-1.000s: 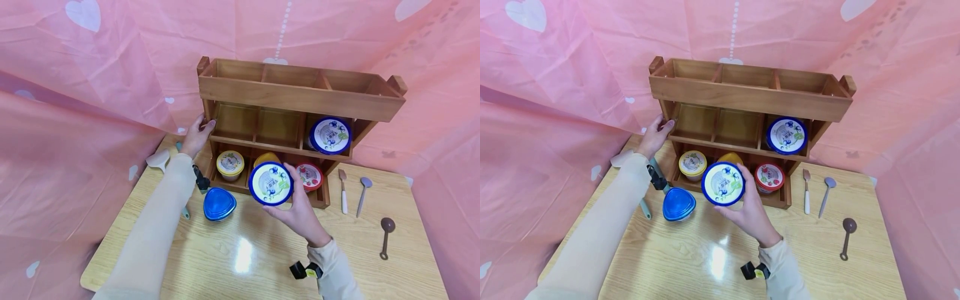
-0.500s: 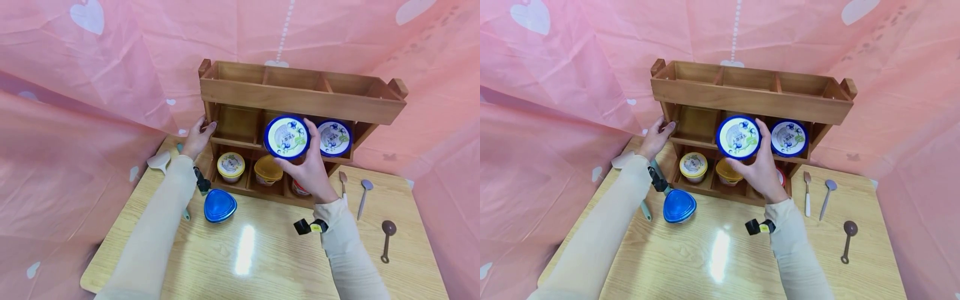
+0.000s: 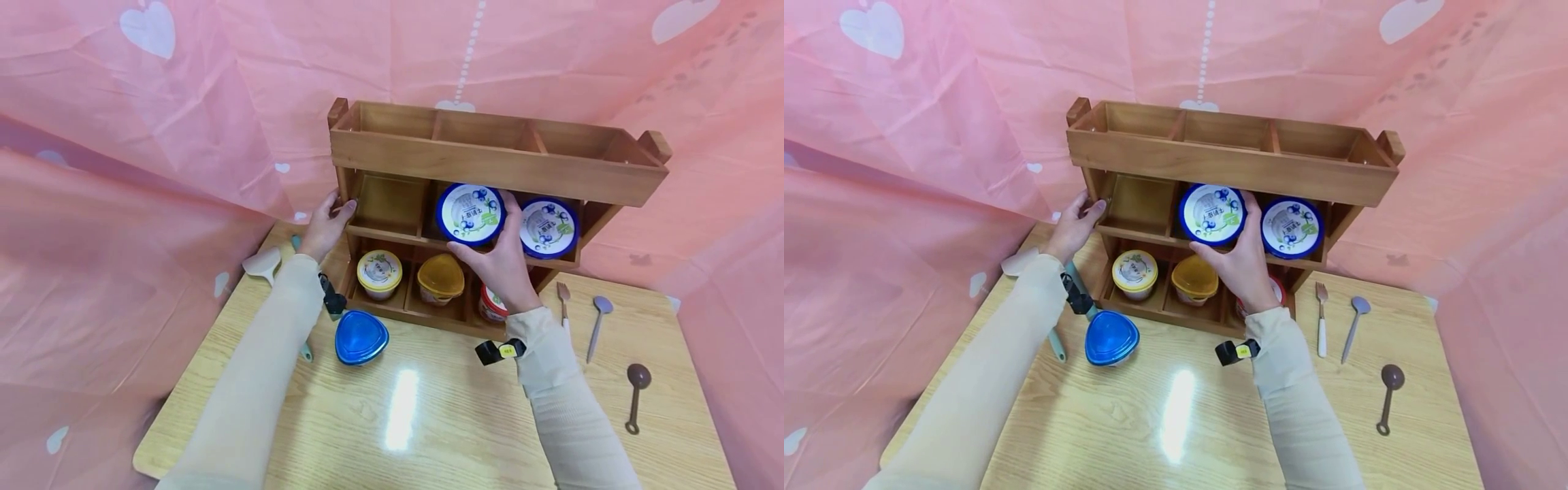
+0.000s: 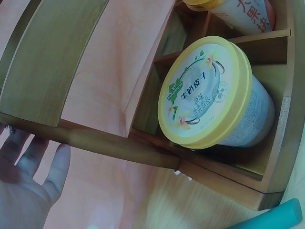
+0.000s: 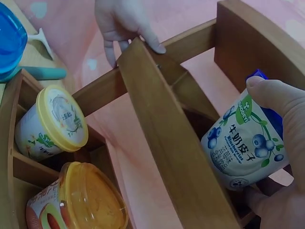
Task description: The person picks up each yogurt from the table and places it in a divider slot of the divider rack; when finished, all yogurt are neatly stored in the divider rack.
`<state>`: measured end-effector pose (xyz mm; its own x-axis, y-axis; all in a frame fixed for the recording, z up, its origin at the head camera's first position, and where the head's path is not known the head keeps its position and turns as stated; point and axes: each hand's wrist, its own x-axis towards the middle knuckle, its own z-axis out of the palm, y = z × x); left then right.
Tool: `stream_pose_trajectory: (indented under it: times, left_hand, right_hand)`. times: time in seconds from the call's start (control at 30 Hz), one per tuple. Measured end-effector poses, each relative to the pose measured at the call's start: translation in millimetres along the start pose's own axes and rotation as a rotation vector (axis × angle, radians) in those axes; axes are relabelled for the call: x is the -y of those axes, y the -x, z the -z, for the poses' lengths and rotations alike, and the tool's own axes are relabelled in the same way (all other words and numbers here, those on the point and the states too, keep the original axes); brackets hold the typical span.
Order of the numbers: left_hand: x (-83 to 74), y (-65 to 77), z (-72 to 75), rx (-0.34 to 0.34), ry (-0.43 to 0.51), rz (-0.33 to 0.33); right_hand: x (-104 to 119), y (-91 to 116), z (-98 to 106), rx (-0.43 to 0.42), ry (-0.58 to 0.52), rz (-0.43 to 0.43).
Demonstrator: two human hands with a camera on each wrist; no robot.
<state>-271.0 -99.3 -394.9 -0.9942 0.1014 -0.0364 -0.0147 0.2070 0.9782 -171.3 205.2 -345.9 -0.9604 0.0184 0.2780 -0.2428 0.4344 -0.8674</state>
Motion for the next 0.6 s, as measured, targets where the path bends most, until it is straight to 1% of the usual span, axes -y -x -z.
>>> stream_pose_trajectory:
  times: [0.23,0.43,0.6]
  left_hand:
    - [0.8,-0.8,-0.2,-0.002,-0.008,-0.004]
    - [0.7,-2.4,0.5,-0.002,0.002,0.010]
    - [1.1,-2.2,-0.4,0.000,-0.013,0.009]
  right_hand:
    - [-9.1,-5.7,-3.9,-0.005,0.043,0.007]
    - [-13.6,-13.6,-11.2,0.007,0.124,0.048]
    - [-15.3,-15.3,-13.9,0.009,0.185,0.045]
